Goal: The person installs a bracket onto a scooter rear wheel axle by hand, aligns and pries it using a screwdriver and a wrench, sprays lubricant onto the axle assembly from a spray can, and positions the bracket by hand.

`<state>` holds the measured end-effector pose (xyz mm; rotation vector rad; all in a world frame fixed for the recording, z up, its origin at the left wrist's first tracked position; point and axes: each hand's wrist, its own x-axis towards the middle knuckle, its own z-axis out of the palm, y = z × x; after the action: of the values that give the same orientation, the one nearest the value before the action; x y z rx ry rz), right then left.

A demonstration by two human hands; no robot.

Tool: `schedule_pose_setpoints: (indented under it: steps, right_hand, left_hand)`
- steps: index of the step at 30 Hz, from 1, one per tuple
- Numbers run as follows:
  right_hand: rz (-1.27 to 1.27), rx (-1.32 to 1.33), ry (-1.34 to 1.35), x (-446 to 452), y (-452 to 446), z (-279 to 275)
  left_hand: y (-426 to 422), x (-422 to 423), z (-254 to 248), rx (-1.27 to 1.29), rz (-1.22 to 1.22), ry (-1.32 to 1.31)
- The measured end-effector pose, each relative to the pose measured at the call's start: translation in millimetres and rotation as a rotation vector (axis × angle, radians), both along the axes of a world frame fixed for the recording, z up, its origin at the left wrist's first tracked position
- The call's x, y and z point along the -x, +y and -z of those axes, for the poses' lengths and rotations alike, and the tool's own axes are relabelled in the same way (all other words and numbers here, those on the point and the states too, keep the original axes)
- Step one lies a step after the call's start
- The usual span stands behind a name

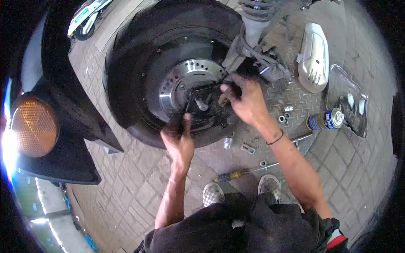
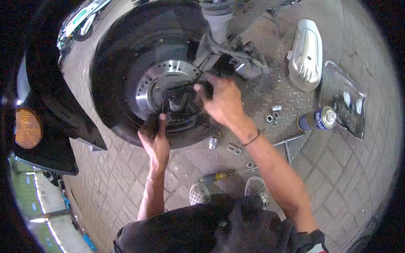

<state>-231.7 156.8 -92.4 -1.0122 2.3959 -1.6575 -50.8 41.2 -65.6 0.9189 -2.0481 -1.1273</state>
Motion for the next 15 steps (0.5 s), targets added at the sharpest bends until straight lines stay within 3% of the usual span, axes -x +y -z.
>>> schedule_pose_setpoints:
  steps: [2, 5, 7, 8, 9, 12, 15]
  right_hand:
    - [-0.001, -0.276, -0.168, -16.3, 8.0, -10.0]
    - [-0.025, -0.177, -0.066, -41.6, 11.2, 25.4]
    - [-0.032, -0.227, -0.074, -36.3, 11.4, 8.5]
    - [-0.001, -0.187, 0.003, -31.1, 11.9, 4.6]
    - [0.028, -0.153, 0.081, -27.8, 13.6, -0.4]
    - [0.002, -0.081, 0.199, -31.6, 6.3, -18.0]
    - [-0.031, -0.068, 0.246, -29.4, 0.3, -22.0]
  left_hand:
    - [-4.8, 4.6, -10.0, 0.054, 0.031, 0.053]
    - [-14.7, 7.7, -26.1, 0.135, 0.008, 0.041]
    - [-19.4, 7.6, -22.3, 0.191, 0.049, 0.049]
    - [-22.0, 1.5, -23.4, 0.265, 0.060, -0.132]
    - [-18.1, -1.4, -23.7, 0.271, 0.058, -0.127]
    - [0.2, 1.0, -22.5, 0.429, -0.044, -0.194]
    - [9.4, 2.5, -20.5, 0.891, -0.190, -0.343]
